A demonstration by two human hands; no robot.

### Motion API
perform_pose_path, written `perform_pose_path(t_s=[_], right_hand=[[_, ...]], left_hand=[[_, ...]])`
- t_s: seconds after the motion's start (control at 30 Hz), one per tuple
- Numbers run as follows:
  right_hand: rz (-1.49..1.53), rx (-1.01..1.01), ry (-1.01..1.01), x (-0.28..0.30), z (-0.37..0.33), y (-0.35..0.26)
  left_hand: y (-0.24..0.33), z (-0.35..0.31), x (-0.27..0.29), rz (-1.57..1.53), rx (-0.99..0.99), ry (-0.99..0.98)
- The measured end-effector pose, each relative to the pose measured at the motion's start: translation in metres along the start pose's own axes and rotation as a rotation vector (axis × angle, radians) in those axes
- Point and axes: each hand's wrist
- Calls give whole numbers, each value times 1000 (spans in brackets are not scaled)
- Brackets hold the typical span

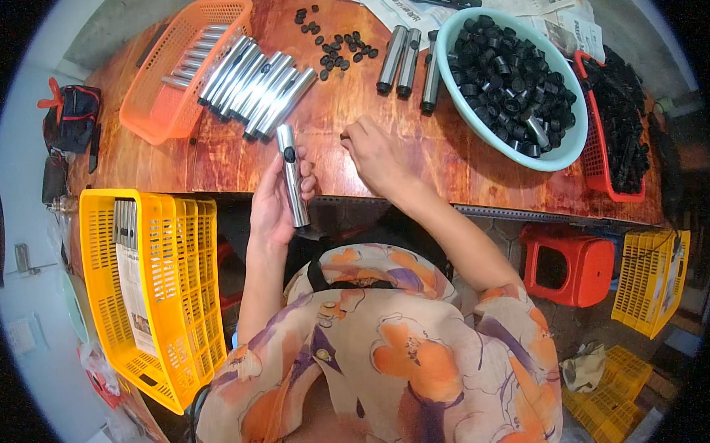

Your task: The person assembles cylindrical metal tubes with small black caps by hand. They pick up a tube, attach a cap, and place the completed unit on the table, repeating the process with multiple items.

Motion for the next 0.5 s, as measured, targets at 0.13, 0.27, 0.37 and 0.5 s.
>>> perform_pose_path(t_s=[0.13, 0.27, 0.37, 0.5], right_hand=[[366, -167, -3, 12, 2, -9], [1305, -855, -333, 33, 6, -45], [1560, -854, -350, 33, 3, -62], [1375, -680, -194, 18, -3, -64]], left_hand=[[-5, 0, 1, -47, -25, -38], [-9, -4, -14, 264, -184, 78], [-11, -5, -19, 277, -247, 109], [-11, -3, -17, 309, -283, 191]])
Point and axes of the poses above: each hand's wrist, its own z-axis towards the middle knuckle, its own x-axis out of the back of the hand, y = z × x, and after that the axes turned 4 degrees about -x, right-handed
